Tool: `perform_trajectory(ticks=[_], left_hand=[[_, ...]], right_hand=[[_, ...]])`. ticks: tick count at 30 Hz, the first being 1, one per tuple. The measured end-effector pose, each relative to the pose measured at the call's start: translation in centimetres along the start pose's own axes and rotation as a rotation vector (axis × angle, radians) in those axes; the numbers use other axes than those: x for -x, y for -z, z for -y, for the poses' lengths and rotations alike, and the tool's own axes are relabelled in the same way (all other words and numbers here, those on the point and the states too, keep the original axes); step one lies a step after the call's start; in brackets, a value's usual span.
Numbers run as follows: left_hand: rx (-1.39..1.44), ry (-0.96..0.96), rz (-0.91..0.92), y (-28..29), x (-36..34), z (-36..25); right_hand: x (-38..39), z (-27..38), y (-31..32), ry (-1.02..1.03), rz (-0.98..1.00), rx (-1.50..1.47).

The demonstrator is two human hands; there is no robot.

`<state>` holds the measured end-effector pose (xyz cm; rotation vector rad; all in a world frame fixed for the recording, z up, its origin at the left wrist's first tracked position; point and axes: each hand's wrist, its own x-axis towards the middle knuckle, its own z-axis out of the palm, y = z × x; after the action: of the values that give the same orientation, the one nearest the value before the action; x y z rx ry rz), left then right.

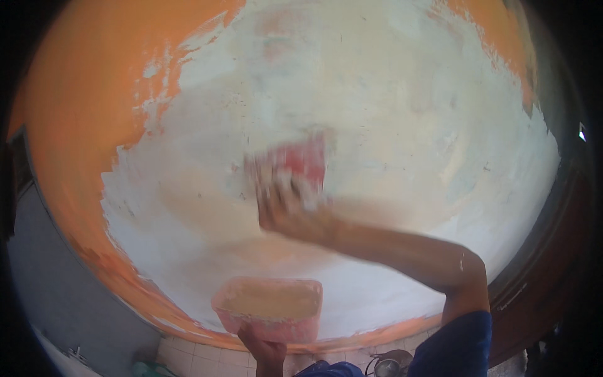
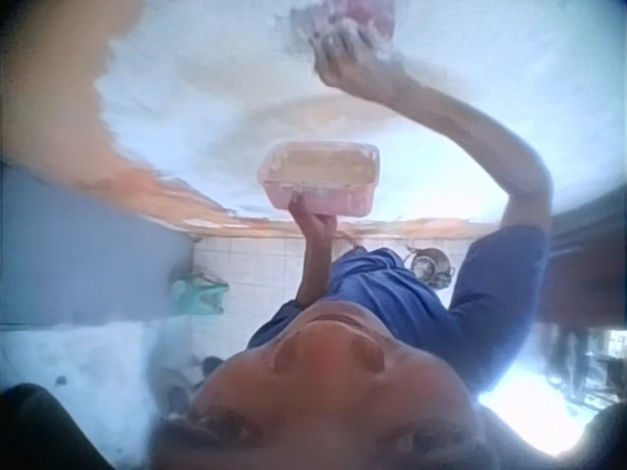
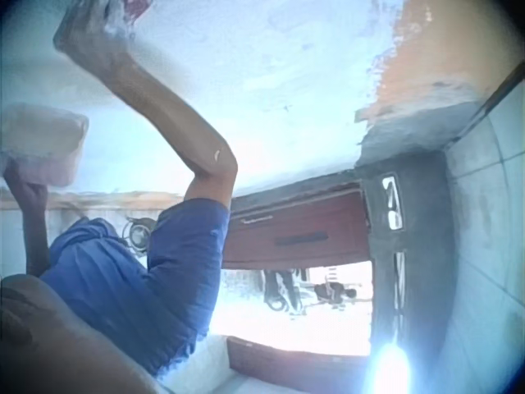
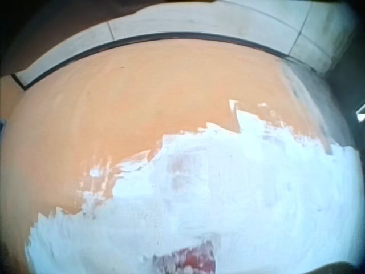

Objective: The person applies plaster to an orange and cream colored wall using a spreading tool, periodically scooping more plaster from a plastic container.

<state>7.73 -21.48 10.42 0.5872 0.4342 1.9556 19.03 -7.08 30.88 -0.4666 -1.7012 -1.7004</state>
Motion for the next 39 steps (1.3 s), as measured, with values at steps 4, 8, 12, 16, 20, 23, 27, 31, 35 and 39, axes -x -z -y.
perform_trajectory(ticks=[4, 8, 12, 16, 20, 23, 27, 31, 35, 39], left_hand=[[-0.051, -0.003, -0.002, -0.7, -0.4, -0.3], [-0.023, 0.034, 0.023, -0.7, -0.8, -0.6], [-0.028, 0.053, 0.013, -1.1, -0.4, -0.7], [-0.066, 0.055, -0.006, 0.1, -0.5, -1.1], [-0.049, 0.057, -0.032, 0.6, -0.4, -0.9], [-0.090, 0.040, -0.075, 2.1, -0.5, 0.2], [-0.198, 0.022, 0.065, 6.7, -0.7, 1.1], [0.300, 0.260, 0.114, 5.7, -0.1, 1.9], [0.024, 0.324, 0.027, 6.4, 0.8, 2.0], [-0.102, 0.434, -0.037, 7.0, 1.5, 1.7]], right_hand=[[-2.0, -1.5, 4.5, -0.070, -0.114, -0.154], [-8.9, -12.6, 2.5, -0.298, -0.173, -0.015], [-7.6, -14.6, -1.7, -0.250, -0.119, 0.178], [1.4, -3.0, -2.8, -0.056, -0.079, 0.140], [3.9, 2.1, 5.2, -0.113, 0.144, -0.249], [3.1, -0.3, 8.6, -0.221, 0.069, -0.322], [4.0, 0.5, 10.9, -1.082, 0.135, -1.085], [8.3, 2.6, 11.9, -1.880, 0.301, -1.740], [10.2, 4.7, 12.9, -2.189, 0.386, -1.872], [10.7, 5.6, 14.9, -2.152, 0.566, -1.728]])
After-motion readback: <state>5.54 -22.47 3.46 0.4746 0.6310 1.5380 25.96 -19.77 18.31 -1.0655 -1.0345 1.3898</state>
